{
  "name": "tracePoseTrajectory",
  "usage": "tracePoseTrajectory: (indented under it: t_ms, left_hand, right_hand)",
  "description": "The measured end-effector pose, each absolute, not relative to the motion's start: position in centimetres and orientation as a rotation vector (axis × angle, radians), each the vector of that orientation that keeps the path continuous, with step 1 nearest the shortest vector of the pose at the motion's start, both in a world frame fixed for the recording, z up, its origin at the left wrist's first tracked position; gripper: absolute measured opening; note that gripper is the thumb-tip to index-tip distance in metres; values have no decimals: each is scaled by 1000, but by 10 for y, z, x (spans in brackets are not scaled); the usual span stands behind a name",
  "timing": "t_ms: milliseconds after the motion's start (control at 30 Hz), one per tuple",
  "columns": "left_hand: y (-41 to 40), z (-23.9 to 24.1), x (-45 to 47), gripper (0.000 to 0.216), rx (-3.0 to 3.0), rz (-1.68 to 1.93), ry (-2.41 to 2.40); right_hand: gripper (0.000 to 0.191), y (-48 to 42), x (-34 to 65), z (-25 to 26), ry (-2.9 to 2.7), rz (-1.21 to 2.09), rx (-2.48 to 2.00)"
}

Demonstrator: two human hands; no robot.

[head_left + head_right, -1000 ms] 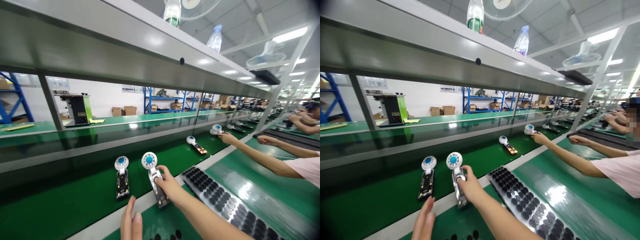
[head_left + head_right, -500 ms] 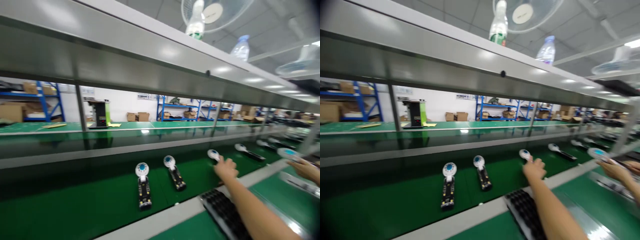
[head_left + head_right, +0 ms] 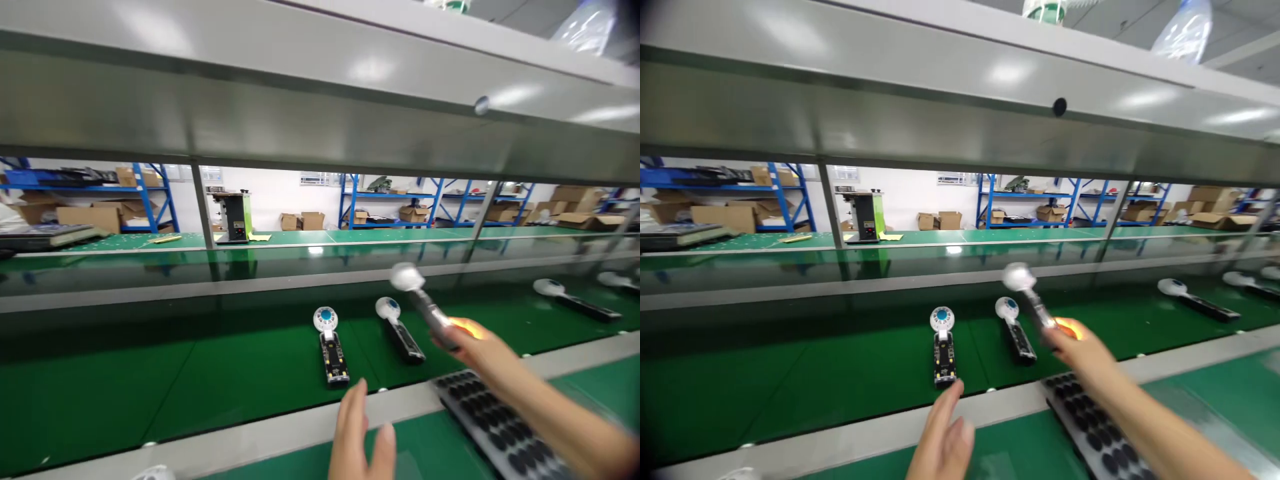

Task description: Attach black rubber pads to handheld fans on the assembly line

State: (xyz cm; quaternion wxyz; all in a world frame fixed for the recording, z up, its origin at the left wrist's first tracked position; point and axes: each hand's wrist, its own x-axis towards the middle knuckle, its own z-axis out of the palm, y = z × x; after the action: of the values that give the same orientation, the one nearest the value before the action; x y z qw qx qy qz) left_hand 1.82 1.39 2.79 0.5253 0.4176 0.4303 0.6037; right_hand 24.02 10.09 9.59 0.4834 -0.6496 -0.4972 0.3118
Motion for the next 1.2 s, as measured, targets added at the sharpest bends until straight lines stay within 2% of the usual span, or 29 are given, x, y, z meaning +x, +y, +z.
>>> tracePoseTrajectory:
  t_ms: [100,267,467,667,933,1100,1200]
  left_hand:
    - [26,63,28,77,607,1358,774]
    - [28,86,29,97,444,1471,557]
    - [21,89,13,91,508,1414,581]
    - [40,89,-15,77,584,1461,694]
    - [68,58,-45,76,596,1441,873]
    - [78,47,-48,77,607,1427,893]
    - [84,42,-49,77,648,1407,897]
  right_hand:
    - [35,53,170,91,-1399,741,-1444]
    - [29,10,106,73,-1463,332,-1345]
    - [30,2,99,56,-1509,117,-1274]
    - [35,42,118,34,-1415,527,-1458]
    - [48,121,114,9,-1523,507,-1672]
    - [37,132,115,14,-1549,550,-1728]
    - [38,124,121,21,-1523,605,-1701]
